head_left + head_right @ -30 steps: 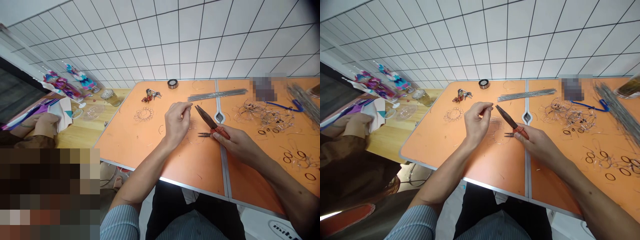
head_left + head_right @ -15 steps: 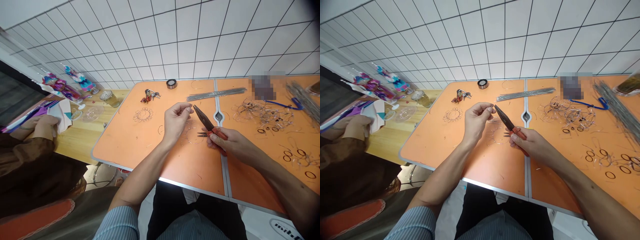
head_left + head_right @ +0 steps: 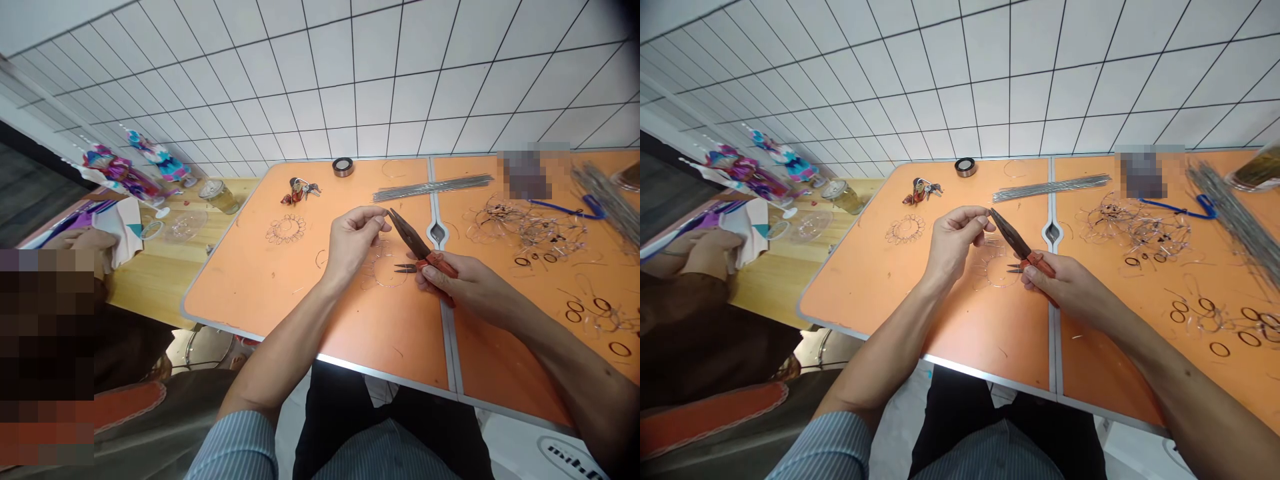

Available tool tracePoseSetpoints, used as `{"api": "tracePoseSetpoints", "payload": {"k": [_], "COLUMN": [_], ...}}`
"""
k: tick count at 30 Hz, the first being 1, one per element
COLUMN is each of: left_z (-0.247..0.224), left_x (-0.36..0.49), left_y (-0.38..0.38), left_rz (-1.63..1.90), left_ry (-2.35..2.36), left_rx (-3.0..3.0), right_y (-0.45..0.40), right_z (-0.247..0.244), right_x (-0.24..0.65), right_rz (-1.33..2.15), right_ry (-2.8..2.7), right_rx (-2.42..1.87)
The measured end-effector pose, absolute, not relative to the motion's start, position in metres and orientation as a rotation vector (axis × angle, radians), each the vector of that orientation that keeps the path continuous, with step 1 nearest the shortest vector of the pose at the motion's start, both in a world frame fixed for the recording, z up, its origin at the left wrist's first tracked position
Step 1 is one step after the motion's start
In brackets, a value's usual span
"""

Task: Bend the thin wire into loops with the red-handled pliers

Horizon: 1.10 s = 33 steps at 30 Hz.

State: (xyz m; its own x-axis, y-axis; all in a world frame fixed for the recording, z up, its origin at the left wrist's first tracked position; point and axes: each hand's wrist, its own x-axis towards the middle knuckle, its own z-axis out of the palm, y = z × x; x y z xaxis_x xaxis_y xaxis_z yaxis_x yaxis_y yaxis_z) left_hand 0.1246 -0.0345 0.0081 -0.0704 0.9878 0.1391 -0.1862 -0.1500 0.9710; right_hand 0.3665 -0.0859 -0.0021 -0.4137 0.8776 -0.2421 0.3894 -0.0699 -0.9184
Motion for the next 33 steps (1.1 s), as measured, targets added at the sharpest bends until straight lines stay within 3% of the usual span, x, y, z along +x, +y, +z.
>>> {"api": "tracePoseSetpoints", "payload": {"k": [14, 33], "left_z": [0.0058, 0.0054], "left_x": [0.1237, 0.1252], "left_y": [-0.0328, -0.0388], "left_rz": [1.406, 1.478], "left_ry": [1.131, 1.209], "left_rx": [1.228, 1.378], "right_y": [-0.086, -0.0862], "right_z": [0.0033, 0.004], "right_x": [0.3694, 0.369], "right_rz": [1.241, 1.24], "right_ry": [-1.935, -1.965], "right_rx": [-1.431, -1.429]}}
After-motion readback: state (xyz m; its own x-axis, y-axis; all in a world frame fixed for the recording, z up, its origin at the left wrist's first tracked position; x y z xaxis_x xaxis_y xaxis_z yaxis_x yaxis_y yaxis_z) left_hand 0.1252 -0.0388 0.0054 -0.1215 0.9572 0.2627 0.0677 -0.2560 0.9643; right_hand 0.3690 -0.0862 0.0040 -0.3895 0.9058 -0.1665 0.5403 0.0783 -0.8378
